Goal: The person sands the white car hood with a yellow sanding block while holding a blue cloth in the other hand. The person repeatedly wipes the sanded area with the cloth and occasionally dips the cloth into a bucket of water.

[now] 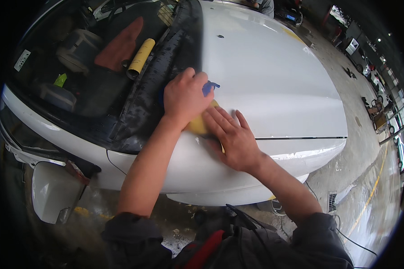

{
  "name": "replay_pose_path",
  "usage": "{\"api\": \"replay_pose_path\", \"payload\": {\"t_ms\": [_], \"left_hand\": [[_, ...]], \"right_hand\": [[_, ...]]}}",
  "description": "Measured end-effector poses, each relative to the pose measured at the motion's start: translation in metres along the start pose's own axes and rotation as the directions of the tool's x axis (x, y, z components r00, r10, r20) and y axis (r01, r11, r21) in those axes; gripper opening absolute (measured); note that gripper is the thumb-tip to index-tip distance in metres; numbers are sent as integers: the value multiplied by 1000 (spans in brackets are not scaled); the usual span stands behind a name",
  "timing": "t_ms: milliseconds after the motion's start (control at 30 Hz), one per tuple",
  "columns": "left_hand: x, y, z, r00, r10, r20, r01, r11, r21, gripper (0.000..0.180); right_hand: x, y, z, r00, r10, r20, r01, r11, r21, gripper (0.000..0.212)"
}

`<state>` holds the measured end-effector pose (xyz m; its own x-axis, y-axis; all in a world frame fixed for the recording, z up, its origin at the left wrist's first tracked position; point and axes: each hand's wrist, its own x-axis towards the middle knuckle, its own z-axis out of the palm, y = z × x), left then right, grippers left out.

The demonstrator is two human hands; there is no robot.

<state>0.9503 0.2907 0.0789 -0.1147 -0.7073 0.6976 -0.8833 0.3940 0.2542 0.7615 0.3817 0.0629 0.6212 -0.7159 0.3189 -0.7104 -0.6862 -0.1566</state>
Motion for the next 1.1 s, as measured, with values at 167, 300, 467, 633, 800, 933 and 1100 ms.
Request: {"api": "replay_pose_path", "payload": {"t_ms": [167,300,467,633,800,933,1100], "left_hand": [[-6,-7,-1,997,40,-68,-39,999,24,23],[0,-4,3,997,11,-73,-11,1000,-9,23],[-2,-6,-2,999,-42,7,42,999,-17,22],[-1,-8,7,997,-28,-68,27,1000,-9,25],[11,-13,-3,994,-43,-103,41,999,-23,24],[2,-3,1,994,-108,8,108,992,-68,22],[4,-13,-4,991,-110,-72,106,993,-57,24]], "right_hand": [[-38,-17,1,1000,21,17,-20,999,-27,67],[1,-3,1,998,-14,-62,10,998,-61,65],[-36,-10,-3,999,15,33,-13,999,-51,67],[11,-1,4,1000,-4,-22,3,998,-58,69],[-35,-13,1,998,42,43,-40,998,-54,70],[17,7,3,995,-11,-95,6,999,-54,67],[-42,-12,9,998,54,-37,-57,997,-61,67]]}}
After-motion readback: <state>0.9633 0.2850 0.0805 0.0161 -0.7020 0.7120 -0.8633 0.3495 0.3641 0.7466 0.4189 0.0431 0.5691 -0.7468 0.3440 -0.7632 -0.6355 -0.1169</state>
